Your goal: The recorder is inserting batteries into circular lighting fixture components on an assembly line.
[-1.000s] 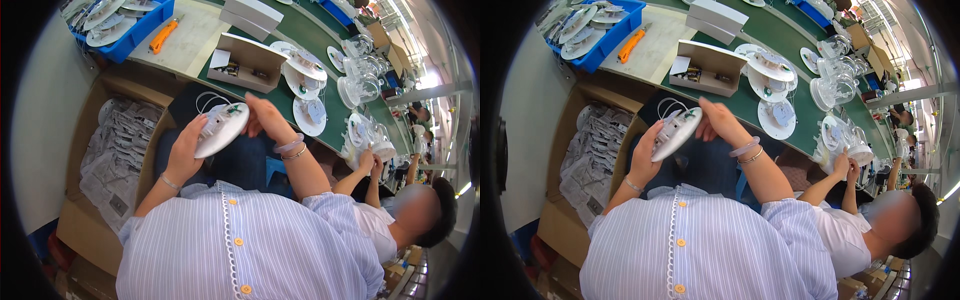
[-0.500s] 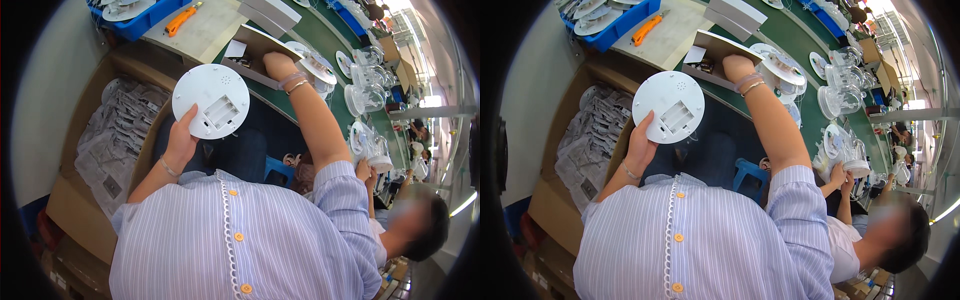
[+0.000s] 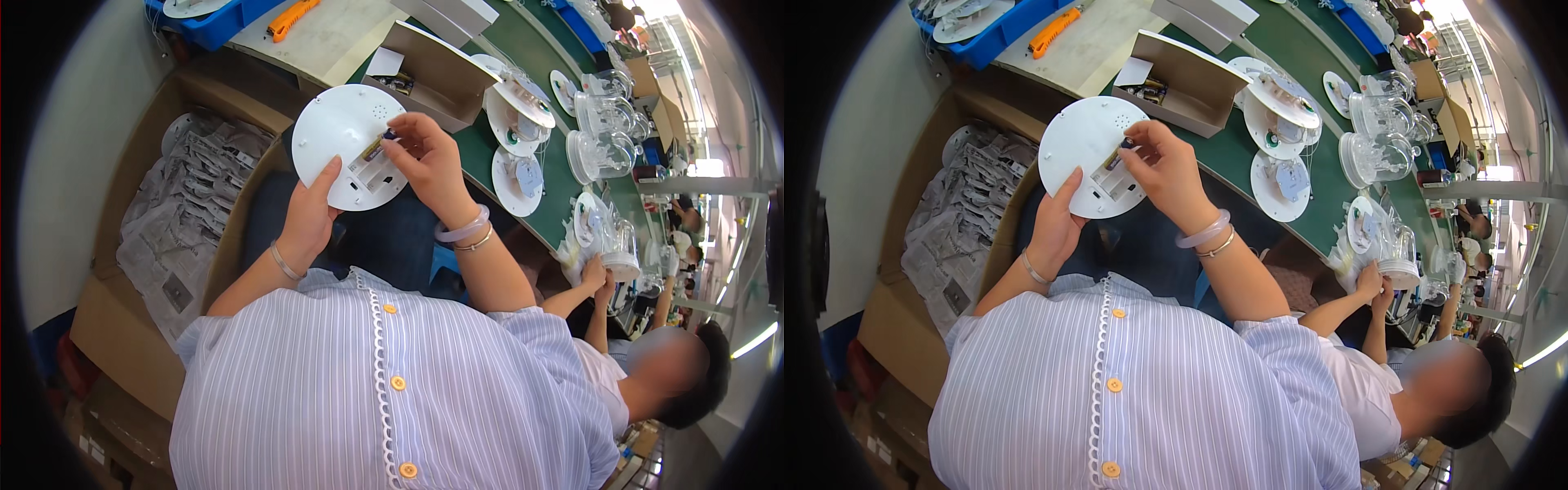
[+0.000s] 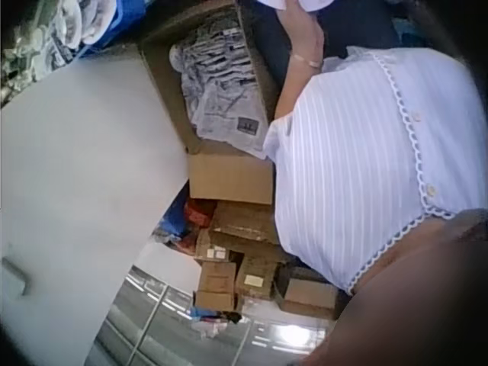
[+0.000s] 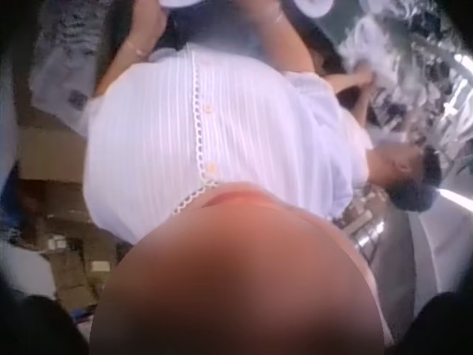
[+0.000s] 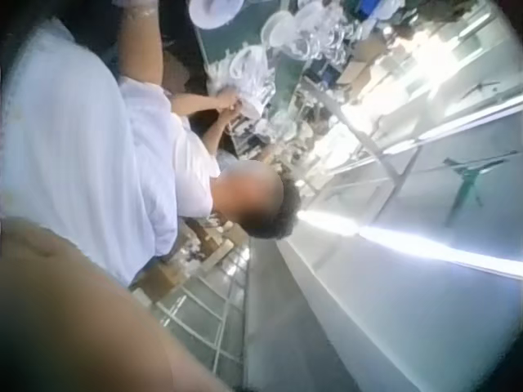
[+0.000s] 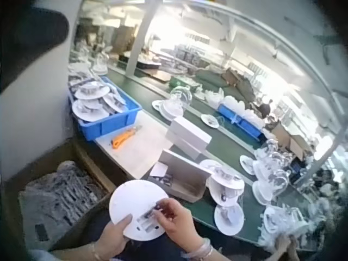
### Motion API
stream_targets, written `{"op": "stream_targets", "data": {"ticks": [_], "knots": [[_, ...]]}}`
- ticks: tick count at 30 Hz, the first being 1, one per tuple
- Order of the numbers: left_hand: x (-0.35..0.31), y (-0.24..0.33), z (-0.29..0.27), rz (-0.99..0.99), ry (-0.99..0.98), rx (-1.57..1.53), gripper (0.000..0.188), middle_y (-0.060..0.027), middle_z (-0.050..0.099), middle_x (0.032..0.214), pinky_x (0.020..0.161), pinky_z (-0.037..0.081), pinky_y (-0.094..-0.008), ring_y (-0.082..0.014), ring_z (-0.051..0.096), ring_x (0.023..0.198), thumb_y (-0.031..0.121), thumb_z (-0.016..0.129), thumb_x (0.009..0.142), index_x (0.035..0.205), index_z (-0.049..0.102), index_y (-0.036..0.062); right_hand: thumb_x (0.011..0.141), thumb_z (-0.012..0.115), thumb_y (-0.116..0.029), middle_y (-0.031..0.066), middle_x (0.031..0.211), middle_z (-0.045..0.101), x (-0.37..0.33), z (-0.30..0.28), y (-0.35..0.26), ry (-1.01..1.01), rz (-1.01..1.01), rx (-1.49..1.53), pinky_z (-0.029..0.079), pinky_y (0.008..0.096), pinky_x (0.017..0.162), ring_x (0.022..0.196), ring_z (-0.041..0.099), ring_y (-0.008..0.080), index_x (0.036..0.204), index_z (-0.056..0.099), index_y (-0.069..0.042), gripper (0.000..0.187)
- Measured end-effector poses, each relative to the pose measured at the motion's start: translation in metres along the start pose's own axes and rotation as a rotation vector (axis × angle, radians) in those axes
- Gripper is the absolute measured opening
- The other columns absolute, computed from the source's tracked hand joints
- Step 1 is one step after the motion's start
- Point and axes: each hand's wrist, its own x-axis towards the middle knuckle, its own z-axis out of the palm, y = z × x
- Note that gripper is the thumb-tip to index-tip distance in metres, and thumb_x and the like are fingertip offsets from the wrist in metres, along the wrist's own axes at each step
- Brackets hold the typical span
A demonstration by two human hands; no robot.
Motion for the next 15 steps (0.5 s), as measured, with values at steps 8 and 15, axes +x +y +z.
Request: {"op": "stream_targets", "data": {"ticks": [8,15], "knots": [[-0.001,-0.001,-0.003,-0.001,-0.002,-0.014,0.040,-0.0104,0.051,0.121,0.088,0.047,-0.0306,-0.0191,0.054,0.108,0.019,0.048,0.092,0.126,0.039,0.0019,0.073,0.072,-0.020,0.0118,0.110,0.052,-0.007,-0.009,0.003,0.041,-0.399,-0.766,0.040,0.0274,0.080,0.094,0.047,0.0170,0.098,0.059,-0.003,0.033],[-0.003,-0.002,-0.003,0.049,-0.041,0.002,0.040,-0.0111,0.053,0.115,0.084,0.047,-0.0269,-0.0168,0.056,0.102,0.019,0.052,0.090,0.123,0.042,-0.0008,0.069,0.075,-0.022,0.0172,0.099,0.057,0.004,-0.013,0.012,-0.057,0.247,0.143,0.049,0.0300,0.072,0.085,0.058,0.0195,0.108,0.046,0.007,0.057]]}}
